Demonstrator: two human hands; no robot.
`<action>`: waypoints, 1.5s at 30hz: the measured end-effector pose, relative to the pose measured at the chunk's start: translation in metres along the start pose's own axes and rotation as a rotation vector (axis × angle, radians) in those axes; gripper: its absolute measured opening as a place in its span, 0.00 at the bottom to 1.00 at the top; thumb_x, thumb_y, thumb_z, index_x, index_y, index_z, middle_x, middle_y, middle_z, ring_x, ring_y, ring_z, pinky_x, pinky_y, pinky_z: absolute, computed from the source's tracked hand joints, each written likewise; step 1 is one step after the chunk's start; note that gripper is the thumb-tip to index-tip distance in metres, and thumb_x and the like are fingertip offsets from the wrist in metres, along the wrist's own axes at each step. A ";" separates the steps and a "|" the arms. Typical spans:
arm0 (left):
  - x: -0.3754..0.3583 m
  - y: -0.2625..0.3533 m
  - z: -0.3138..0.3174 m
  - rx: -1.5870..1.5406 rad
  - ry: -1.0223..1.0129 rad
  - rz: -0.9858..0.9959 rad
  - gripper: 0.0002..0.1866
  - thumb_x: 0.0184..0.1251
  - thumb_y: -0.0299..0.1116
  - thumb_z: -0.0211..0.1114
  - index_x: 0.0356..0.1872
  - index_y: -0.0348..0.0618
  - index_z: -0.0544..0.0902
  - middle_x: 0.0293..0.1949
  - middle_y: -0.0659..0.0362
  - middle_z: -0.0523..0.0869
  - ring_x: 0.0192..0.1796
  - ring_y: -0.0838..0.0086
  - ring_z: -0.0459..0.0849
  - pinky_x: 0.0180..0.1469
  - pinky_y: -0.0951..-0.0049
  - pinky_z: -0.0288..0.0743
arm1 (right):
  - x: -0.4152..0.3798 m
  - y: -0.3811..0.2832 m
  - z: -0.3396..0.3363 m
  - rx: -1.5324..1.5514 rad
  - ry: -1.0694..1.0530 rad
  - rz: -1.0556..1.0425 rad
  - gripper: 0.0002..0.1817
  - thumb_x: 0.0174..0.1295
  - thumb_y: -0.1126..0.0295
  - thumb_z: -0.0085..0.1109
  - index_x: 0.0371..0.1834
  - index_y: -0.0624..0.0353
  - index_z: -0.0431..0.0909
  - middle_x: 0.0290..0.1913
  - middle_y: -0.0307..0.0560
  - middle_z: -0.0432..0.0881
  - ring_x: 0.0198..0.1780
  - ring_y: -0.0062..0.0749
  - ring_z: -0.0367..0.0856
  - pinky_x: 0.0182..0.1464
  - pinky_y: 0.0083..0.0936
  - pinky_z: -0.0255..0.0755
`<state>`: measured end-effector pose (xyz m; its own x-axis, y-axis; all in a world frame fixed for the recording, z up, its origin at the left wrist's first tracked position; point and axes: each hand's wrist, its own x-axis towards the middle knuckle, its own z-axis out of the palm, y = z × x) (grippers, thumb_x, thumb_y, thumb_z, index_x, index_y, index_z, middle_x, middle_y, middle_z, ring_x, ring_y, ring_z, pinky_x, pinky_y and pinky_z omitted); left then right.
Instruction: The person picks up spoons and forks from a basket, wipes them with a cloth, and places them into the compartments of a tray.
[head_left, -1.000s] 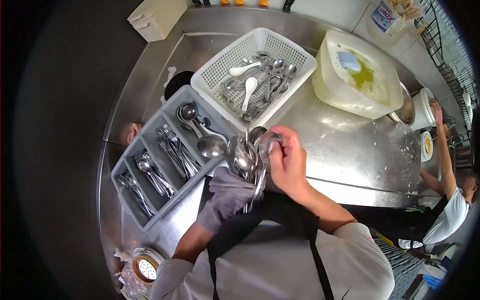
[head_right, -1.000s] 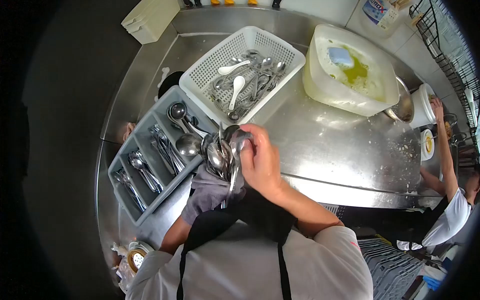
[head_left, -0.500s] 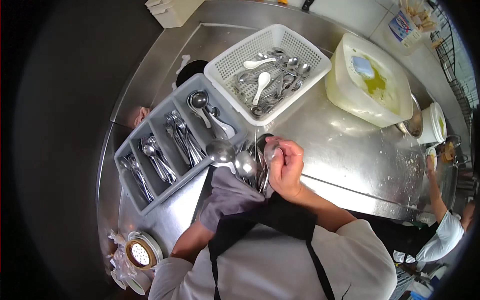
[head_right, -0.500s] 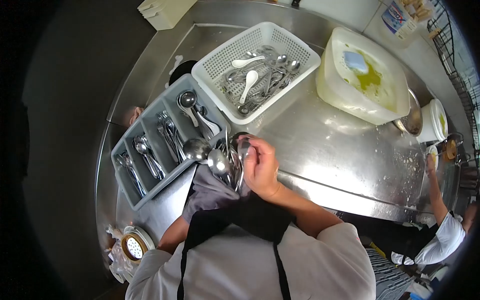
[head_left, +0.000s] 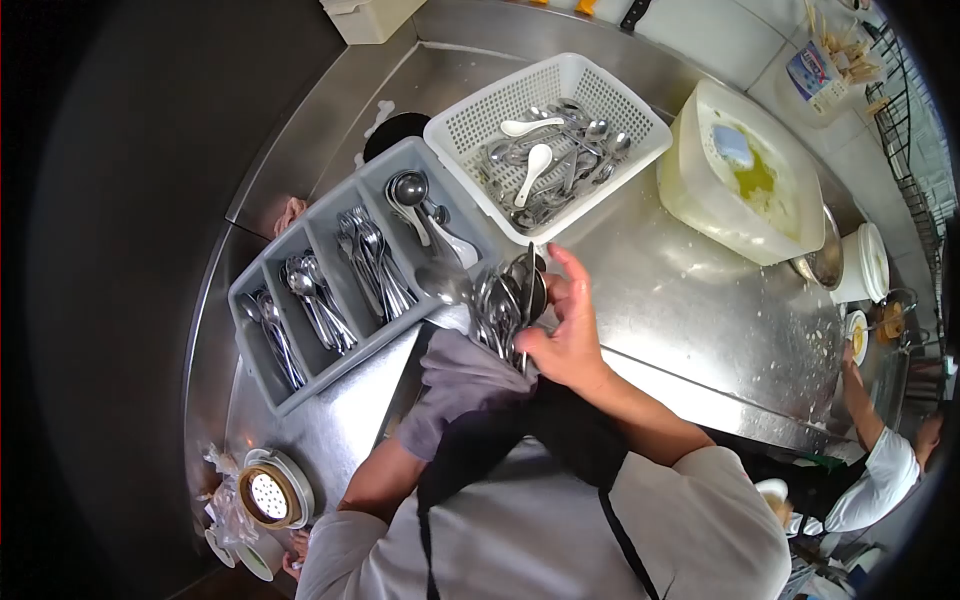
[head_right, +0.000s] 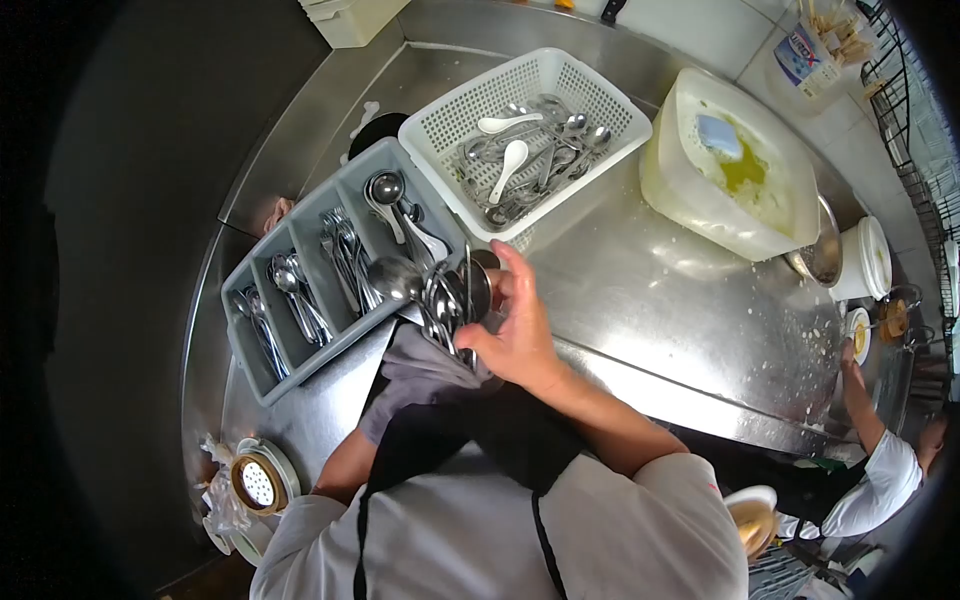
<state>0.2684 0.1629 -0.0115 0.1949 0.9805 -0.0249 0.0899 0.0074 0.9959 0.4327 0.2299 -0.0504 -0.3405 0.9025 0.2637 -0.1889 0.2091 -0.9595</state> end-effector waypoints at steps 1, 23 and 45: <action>0.004 0.004 -0.004 0.033 0.001 0.025 0.13 0.56 0.26 0.69 0.43 0.36 0.86 0.44 0.55 0.90 0.46 0.71 0.89 0.51 0.73 0.81 | 0.004 -0.002 -0.004 0.051 0.035 -0.030 0.61 0.58 0.40 0.75 0.82 0.63 0.47 0.67 0.54 0.71 0.58 0.36 0.75 0.64 0.37 0.69; -0.143 0.139 -0.220 0.935 0.932 0.358 0.10 0.56 0.28 0.66 0.37 0.35 0.88 0.46 0.52 0.91 0.51 0.68 0.89 0.57 0.71 0.80 | 0.113 -0.060 -0.085 -0.109 -0.885 0.128 0.19 0.60 0.58 0.73 0.39 0.65 0.82 0.37 0.55 0.85 0.40 0.45 0.86 0.45 0.36 0.79; -0.108 -0.053 -0.127 0.735 0.223 -0.316 0.11 0.74 0.30 0.57 0.49 0.39 0.85 0.43 0.49 0.89 0.45 0.67 0.90 0.48 0.68 0.86 | 0.094 -0.039 0.174 -1.335 -0.636 -0.257 0.13 0.56 0.74 0.66 0.44 0.62 0.77 0.33 0.44 0.80 0.35 0.34 0.82 0.38 0.28 0.77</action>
<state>0.1182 0.0818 -0.0503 -0.1383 0.9702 -0.1990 0.7384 0.2349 0.6322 0.2474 0.2411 0.0289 -0.8283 0.5520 0.0959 0.5327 0.8289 -0.1706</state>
